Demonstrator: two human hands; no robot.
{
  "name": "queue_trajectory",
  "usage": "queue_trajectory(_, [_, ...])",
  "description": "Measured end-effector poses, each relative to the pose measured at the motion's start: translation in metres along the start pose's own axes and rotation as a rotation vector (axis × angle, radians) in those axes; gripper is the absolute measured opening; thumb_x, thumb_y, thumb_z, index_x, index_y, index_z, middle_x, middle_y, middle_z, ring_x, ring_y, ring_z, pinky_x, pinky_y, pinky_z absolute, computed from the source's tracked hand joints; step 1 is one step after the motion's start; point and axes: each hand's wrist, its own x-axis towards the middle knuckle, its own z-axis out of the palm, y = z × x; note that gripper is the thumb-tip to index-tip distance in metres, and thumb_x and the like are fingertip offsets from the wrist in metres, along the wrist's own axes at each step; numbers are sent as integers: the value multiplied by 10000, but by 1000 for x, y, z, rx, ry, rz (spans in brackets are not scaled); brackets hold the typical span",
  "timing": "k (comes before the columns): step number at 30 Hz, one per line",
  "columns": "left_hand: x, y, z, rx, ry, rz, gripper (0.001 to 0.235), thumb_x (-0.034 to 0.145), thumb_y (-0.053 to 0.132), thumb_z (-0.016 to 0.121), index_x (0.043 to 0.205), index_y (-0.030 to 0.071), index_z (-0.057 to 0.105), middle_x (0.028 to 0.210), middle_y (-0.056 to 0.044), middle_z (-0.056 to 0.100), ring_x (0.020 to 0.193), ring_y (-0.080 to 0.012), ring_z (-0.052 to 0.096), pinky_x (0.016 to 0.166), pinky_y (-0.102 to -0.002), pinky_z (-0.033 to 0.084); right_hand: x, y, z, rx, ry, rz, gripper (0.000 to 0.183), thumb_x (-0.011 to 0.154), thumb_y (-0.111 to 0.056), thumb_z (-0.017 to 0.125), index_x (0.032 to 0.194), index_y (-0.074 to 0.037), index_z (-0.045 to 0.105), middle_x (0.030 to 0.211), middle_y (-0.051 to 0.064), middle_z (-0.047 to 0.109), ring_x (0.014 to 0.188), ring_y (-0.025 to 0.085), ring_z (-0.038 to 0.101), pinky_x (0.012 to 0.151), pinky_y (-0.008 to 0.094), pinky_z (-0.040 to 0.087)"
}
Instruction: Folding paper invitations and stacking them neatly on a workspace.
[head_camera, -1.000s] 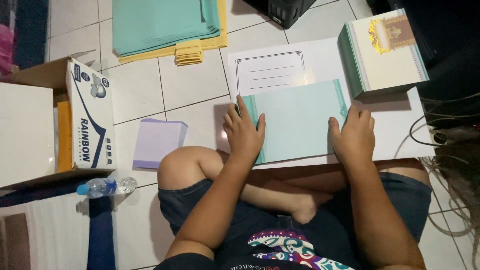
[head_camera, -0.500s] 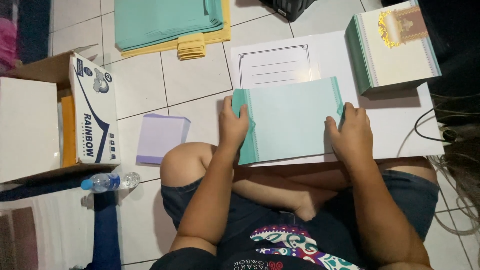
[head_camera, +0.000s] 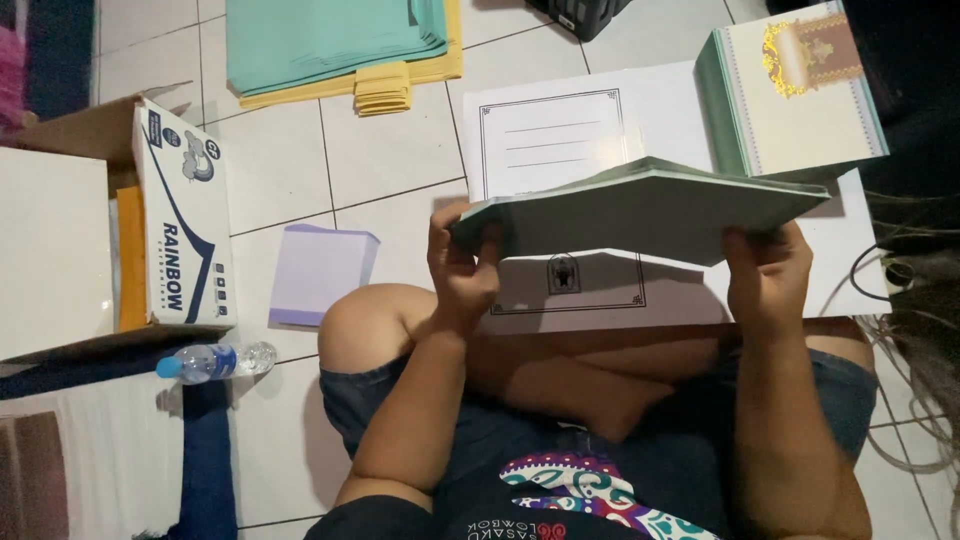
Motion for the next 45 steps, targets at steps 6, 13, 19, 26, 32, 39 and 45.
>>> queue_trajectory(6, [9,-3,3,187,-11,-141,418,848,-27,679,1217,78,512,1015,-66,621,864,-167,610,795,-276,529,5,12,4,-140,-23,360,330,812,22,527,1124,77,621,995,138,651,847,187,551,734,291,463])
queue_trajectory(13, [17,-9,19,331,67,-130,219,953,87,628,1139,-14,574,893,-104,668,729,-183,611,676,-297,535,14,-4,14,-221,-97,107,342,989,45,559,1318,116,502,1154,271,637,969,286,628,871,340,507])
queue_trajectory(19, [6,-15,41,816,-50,-250,872,928,42,659,1598,7,101,1496,-316,387,1425,-467,327,1199,-639,197,18,-3,17,-455,-177,190,458,1011,-54,638,1399,166,532,1178,408,637,1194,551,575,987,637,430])
queue_trajectory(26, [-15,-32,82,1030,-579,167,557,1004,400,547,1504,160,508,1639,-195,326,1539,-451,239,1216,-658,201,22,-8,23,-707,-200,258,574,1016,-98,622,1496,164,450,1338,432,566,1280,578,501,1046,637,413])
queue_trajectory(32, [-15,-34,83,1086,-645,105,587,1011,515,429,1520,230,498,1602,-135,438,1516,-389,349,1218,-626,218,18,-13,31,-942,-216,159,615,1032,-161,642,1535,126,435,1407,361,529,1301,504,528,1006,546,505])
queue_trajectory(39, [-14,-32,82,1074,-641,100,603,992,515,453,1505,206,519,1588,-142,462,1509,-381,371,1215,-620,237,11,-22,31,-846,-248,22,608,973,-29,685,1526,111,474,1288,323,517,1214,544,504,936,587,491])
queue_trajectory(45, [-14,-35,81,1026,-571,192,601,956,439,541,1450,97,549,1587,-166,423,1494,-391,351,1206,-592,252,-1,-48,37,-745,-35,-127,432,900,178,666,1319,74,667,971,188,607,747,245,548,683,356,471])
